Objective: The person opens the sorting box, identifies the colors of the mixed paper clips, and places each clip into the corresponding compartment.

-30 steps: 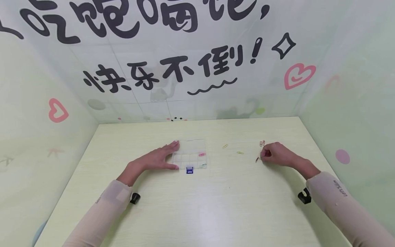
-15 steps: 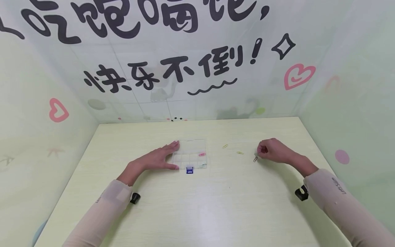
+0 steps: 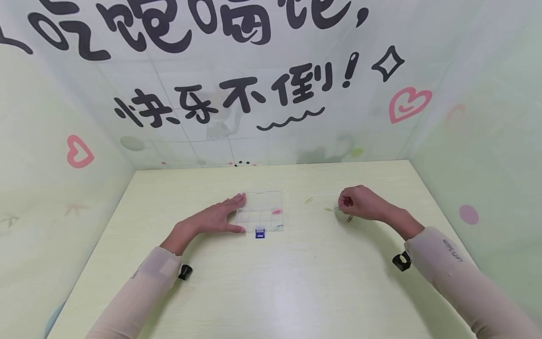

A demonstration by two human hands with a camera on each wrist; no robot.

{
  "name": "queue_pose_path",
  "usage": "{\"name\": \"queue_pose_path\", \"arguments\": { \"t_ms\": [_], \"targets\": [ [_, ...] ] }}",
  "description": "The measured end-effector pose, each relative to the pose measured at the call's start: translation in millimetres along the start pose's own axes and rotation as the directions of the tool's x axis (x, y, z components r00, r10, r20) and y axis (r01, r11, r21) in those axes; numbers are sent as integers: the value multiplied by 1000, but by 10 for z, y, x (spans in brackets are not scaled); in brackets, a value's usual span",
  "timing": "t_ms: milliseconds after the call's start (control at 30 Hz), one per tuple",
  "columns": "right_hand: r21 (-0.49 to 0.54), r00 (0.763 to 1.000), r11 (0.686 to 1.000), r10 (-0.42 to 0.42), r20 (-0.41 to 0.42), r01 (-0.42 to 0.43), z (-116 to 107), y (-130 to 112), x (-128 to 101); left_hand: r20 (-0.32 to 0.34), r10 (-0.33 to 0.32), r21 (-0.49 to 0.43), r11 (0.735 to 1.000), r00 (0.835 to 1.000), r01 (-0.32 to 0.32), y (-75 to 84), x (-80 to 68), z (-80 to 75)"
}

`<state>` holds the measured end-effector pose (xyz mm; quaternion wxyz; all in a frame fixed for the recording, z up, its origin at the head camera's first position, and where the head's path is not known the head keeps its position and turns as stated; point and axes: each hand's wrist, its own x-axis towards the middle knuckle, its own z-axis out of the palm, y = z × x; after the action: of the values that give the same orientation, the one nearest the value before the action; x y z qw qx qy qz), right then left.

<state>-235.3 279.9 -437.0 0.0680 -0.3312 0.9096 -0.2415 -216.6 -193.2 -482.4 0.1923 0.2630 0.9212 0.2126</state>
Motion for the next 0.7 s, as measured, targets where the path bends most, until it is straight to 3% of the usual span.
{"name": "queue_pose_path", "arguments": {
  "t_ms": [700],
  "targets": [
    [6, 993, 993, -117, -15, 117, 195, -418, 383, -1, 12, -3, 1000, 1000, -12, -1, 4, -7]
  ]
}}
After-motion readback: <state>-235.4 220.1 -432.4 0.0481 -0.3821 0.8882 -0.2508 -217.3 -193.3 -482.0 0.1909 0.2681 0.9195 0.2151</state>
